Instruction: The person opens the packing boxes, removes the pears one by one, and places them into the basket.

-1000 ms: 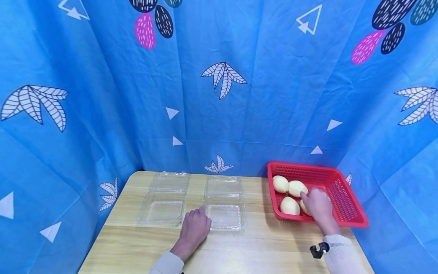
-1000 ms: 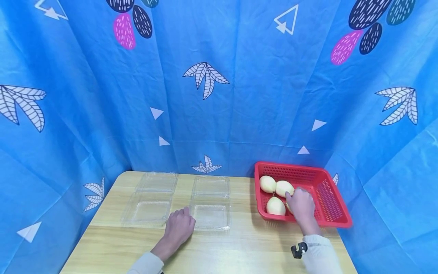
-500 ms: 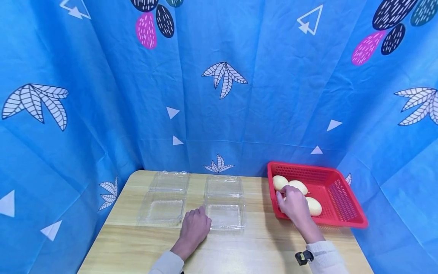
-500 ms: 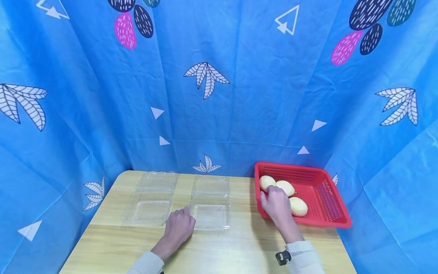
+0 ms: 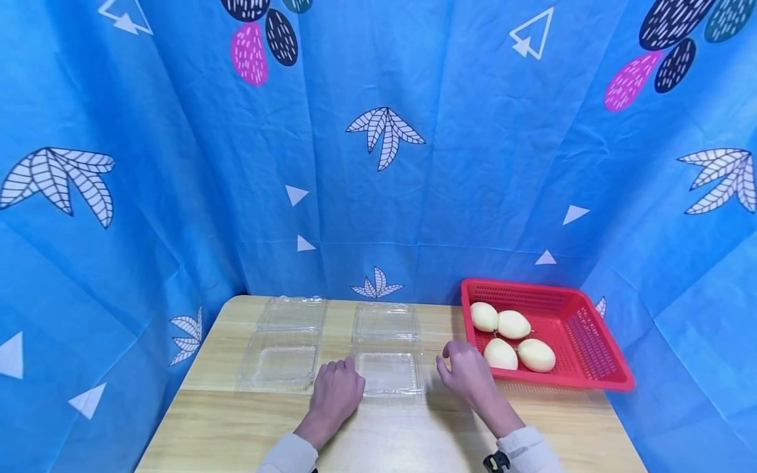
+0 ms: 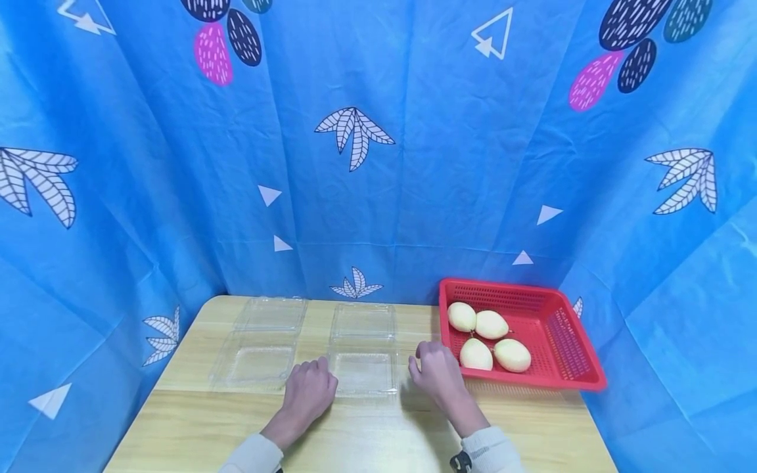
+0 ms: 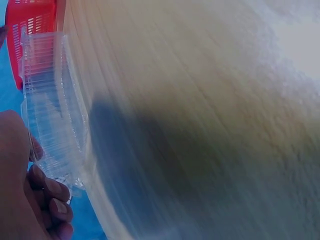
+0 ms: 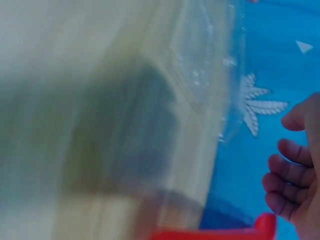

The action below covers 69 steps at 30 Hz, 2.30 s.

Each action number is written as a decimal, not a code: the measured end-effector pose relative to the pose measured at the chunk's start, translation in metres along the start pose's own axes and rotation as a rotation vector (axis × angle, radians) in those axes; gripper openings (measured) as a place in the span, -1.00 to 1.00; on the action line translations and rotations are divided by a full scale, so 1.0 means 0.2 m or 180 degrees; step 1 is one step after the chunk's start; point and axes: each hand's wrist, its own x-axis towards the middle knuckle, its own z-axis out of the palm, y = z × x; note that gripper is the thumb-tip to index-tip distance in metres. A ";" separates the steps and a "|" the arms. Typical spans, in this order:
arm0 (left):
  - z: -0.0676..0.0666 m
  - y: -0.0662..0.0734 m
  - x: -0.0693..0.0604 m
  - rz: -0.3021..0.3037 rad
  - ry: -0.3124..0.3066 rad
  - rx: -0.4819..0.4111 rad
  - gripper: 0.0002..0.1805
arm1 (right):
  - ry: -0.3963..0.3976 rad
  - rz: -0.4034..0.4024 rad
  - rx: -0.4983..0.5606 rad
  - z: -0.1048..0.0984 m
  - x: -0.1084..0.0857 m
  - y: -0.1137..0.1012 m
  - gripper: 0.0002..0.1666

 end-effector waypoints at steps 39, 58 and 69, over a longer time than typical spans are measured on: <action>0.03 0.00 0.04 0.0150 0.0414 0.0120 -0.78 | -0.0830 -0.0194 -0.0262 0.25 -0.08 -0.12 -0.67; 0.00 0.00 0.06 0.0031 0.0213 0.0007 -0.63 | -0.0860 0.0167 -0.0169 0.21 -0.04 -0.15 -0.65; -0.04 0.02 0.04 -0.0138 -0.0047 -0.0194 -0.62 | -0.0825 0.0355 -0.0138 0.11 -0.03 -0.17 -0.61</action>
